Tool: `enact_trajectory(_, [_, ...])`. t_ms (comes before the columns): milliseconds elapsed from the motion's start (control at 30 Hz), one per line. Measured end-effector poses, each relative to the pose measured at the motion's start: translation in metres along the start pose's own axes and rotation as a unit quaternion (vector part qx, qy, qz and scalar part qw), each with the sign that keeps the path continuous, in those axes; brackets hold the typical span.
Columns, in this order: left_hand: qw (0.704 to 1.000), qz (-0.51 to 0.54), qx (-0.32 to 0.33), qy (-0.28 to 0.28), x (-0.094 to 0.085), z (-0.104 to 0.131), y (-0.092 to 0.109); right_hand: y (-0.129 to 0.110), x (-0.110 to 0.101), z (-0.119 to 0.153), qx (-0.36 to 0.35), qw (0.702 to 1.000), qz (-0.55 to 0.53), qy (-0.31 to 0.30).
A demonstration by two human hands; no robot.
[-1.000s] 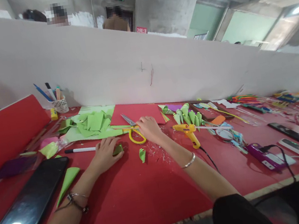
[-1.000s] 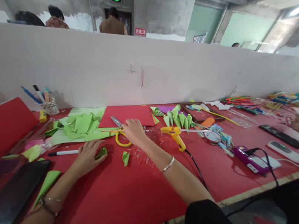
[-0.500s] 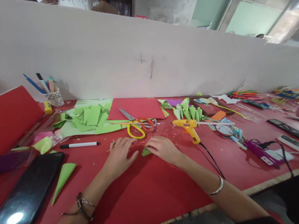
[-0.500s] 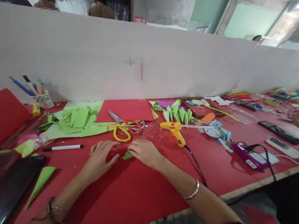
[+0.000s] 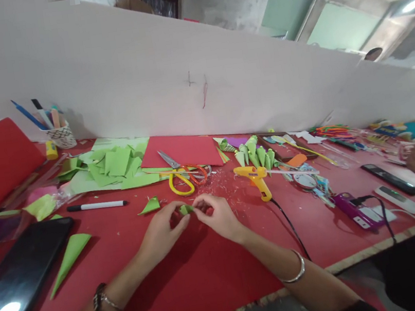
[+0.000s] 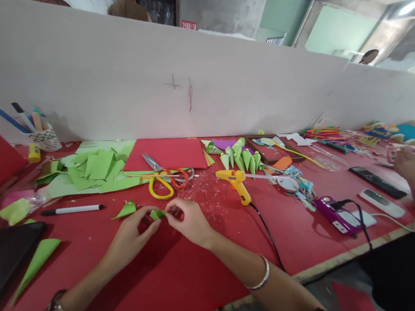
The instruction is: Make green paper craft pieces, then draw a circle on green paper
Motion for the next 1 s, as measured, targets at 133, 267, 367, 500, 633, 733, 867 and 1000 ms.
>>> enact_trajectory(133, [0.999,-0.012,0.017,0.024,-0.004,-0.001,-0.001,0.007,0.007,-0.001,0.080,0.976,-0.189,-0.076])
enact_trajectory(267, [0.999,0.011,0.025,0.041,-0.004,-0.001,-0.002,0.006,0.008,-0.001,0.128,0.955,-0.239,-0.124])
enact_trajectory(367, [0.995,0.066,-0.005,0.074,-0.002,0.000,-0.005,0.000,0.005,-0.001,0.126,0.959,-0.219,-0.127])
enact_trajectory(500, [0.986,0.139,-0.025,0.086,0.000,0.001,-0.009,-0.004,0.002,0.000,0.115,0.965,-0.199,-0.124])
enact_trajectory(633, [0.991,0.106,-0.025,0.083,-0.001,0.000,-0.012,-0.002,0.002,0.001,0.104,0.968,-0.199,-0.113])
enact_trajectory(733, [0.995,0.058,-0.007,0.076,-0.002,-0.002,-0.013,-0.001,0.004,0.002,0.096,0.974,-0.180,-0.099])
enact_trajectory(867, [0.997,0.018,0.035,0.062,-0.003,-0.003,-0.012,-0.003,0.003,0.004,0.040,0.993,-0.089,-0.067])
enact_trajectory(1000, [0.997,0.033,0.054,0.040,-0.005,-0.003,-0.008,-0.007,0.001,0.004,0.005,0.996,-0.052,-0.067])
Point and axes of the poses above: each hand's wrist, its own z-axis away from the middle knuckle, its own x-axis out of the palm, y = z × x, the point moved 1 cm from there along -z, towards the middle knuckle, and after that the axes turned 8 degrees about -z, right-handed, at the moved point
